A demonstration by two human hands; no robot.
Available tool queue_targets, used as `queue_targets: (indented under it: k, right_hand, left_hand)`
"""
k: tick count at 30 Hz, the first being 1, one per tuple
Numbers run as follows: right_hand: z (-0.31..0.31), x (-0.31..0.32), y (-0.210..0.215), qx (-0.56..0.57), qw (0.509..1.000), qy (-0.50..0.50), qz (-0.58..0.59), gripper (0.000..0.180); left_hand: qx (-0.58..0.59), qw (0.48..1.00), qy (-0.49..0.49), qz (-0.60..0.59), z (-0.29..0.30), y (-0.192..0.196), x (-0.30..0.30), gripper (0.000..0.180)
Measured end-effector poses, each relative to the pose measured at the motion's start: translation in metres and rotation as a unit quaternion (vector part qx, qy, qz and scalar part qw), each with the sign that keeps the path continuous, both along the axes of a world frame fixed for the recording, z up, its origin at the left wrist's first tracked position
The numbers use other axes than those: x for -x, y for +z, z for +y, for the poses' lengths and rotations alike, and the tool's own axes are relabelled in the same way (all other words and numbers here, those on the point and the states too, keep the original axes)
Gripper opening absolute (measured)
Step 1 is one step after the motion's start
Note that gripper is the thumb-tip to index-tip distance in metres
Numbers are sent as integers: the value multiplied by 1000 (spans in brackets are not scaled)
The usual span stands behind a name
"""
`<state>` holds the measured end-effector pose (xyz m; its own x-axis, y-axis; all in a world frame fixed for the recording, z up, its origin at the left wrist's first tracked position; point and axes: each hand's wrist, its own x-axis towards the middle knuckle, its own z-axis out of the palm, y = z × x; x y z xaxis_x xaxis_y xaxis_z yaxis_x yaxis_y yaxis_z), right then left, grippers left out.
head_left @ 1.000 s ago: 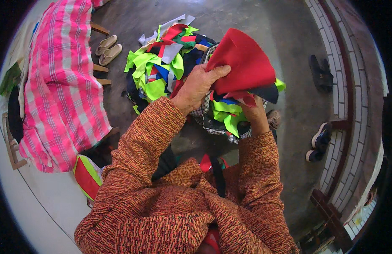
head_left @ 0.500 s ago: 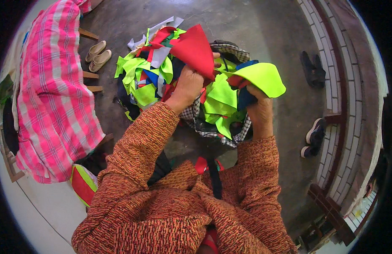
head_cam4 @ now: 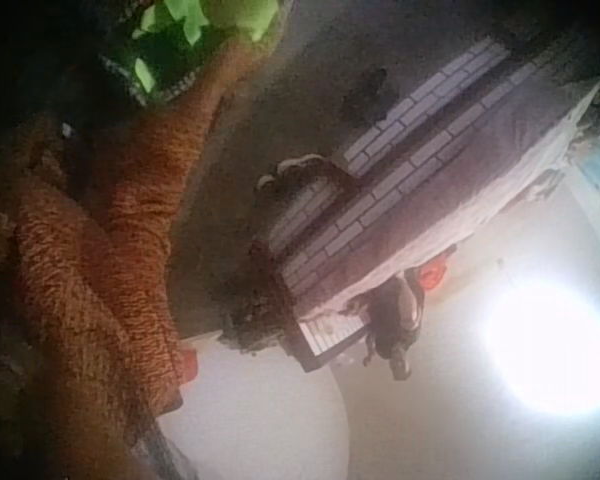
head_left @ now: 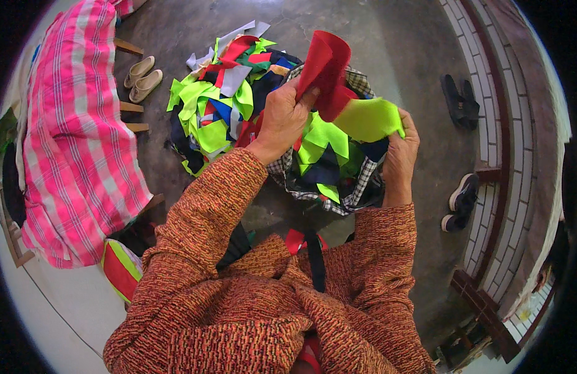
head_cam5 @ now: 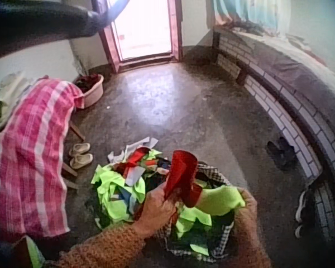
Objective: The person sits on the floor and repeatedly picks up colorful fabric scraps from a pile, unfolds and inspects them, then places them into a checkered bag. The person handles various colors including neon green, red, blue, and white, moving items one at a time between the pile and the bag.
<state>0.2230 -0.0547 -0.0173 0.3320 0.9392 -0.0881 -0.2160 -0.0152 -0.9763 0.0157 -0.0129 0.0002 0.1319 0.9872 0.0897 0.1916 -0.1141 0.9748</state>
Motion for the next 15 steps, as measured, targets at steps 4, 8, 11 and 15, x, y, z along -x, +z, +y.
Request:
queue_targets:
  k: [4,8,11,15]
  right_hand:
    - [1,2,7,39,998,9,-56,14]
    - [4,3,3,25,999,-20,2,14]
    - [4,-1,-2,37,999,-8,19,16]
    - [7,4,0,56,994,59,-66,35]
  left_hand:
    - [4,1000,-4,29,1,-5,2,18]
    - [28,999,-17,-27,5,-4,3,17]
    - [99,988,-39,-115,8,-5,5,17]
    - [294,889,-69,-344,8,3,7,20]
